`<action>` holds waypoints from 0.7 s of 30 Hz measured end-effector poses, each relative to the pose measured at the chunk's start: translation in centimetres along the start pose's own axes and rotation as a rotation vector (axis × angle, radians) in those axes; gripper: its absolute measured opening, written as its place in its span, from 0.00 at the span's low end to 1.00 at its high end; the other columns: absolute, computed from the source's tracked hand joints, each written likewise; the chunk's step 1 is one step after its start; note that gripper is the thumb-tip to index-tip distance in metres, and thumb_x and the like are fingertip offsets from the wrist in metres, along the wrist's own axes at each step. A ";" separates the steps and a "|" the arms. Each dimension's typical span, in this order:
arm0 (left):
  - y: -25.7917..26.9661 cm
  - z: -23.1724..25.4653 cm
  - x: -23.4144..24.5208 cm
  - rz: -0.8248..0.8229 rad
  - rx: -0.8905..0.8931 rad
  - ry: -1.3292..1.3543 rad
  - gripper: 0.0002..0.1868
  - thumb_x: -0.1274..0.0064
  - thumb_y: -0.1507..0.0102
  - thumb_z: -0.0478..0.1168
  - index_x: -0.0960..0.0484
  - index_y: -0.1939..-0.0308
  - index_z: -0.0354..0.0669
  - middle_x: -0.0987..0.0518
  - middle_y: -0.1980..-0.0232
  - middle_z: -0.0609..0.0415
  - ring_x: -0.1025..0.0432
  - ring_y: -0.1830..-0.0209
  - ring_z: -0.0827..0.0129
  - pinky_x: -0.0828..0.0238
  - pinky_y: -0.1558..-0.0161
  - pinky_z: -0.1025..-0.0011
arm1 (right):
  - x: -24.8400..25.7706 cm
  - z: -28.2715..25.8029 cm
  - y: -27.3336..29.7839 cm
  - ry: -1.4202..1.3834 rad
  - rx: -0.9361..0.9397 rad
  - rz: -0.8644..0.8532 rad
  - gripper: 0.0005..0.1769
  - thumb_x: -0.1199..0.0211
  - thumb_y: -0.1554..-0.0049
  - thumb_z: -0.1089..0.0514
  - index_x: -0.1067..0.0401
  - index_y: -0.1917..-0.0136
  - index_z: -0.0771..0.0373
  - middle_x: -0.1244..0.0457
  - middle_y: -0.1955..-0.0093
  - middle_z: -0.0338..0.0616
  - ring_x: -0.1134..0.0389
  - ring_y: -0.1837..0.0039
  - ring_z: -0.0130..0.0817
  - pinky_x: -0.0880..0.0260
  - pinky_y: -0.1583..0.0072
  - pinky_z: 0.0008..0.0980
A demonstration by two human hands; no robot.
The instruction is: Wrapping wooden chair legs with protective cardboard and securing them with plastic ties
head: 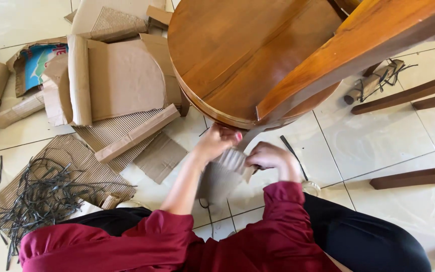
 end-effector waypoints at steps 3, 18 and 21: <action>2.3 3.6 -1.1 -0.245 0.148 -0.952 0.50 0.48 0.37 0.67 0.42 0.25 0.32 0.36 0.25 0.34 0.36 0.27 0.47 0.29 0.34 0.56 | 1.5 -0.3 3.0 -0.108 -0.108 0.116 0.20 0.30 0.56 0.47 0.28 0.79 0.60 0.44 0.82 0.44 0.43 0.77 0.33 0.41 0.68 0.29; 2.2 -0.3 -5.5 -0.136 -0.321 -0.713 0.16 0.33 0.49 0.43 0.14 0.57 0.49 0.14 0.60 0.44 0.19 0.55 0.43 0.22 0.52 0.53 | 4.6 -1.8 10.9 -0.165 0.250 0.522 0.12 0.30 0.48 0.53 0.21 0.68 0.62 0.34 0.73 0.52 0.41 0.65 0.32 0.39 0.60 0.34; 2.6 1.6 -3.1 -0.276 -0.323 -0.635 0.15 0.34 0.48 0.40 0.13 0.58 0.47 0.14 0.60 0.43 0.20 0.56 0.45 0.25 0.51 0.54 | 5.6 1.4 10.0 -0.345 0.192 0.537 0.11 0.27 0.48 0.52 0.18 0.52 0.56 0.30 0.68 0.42 0.35 0.65 0.27 0.37 0.60 0.26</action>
Point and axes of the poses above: each hand's wrist, its own y-axis away from the middle knuckle, its own x-axis out of the back of the hand, z = x × y, the point moved 2 cm from there along -y, towards the middle knuckle
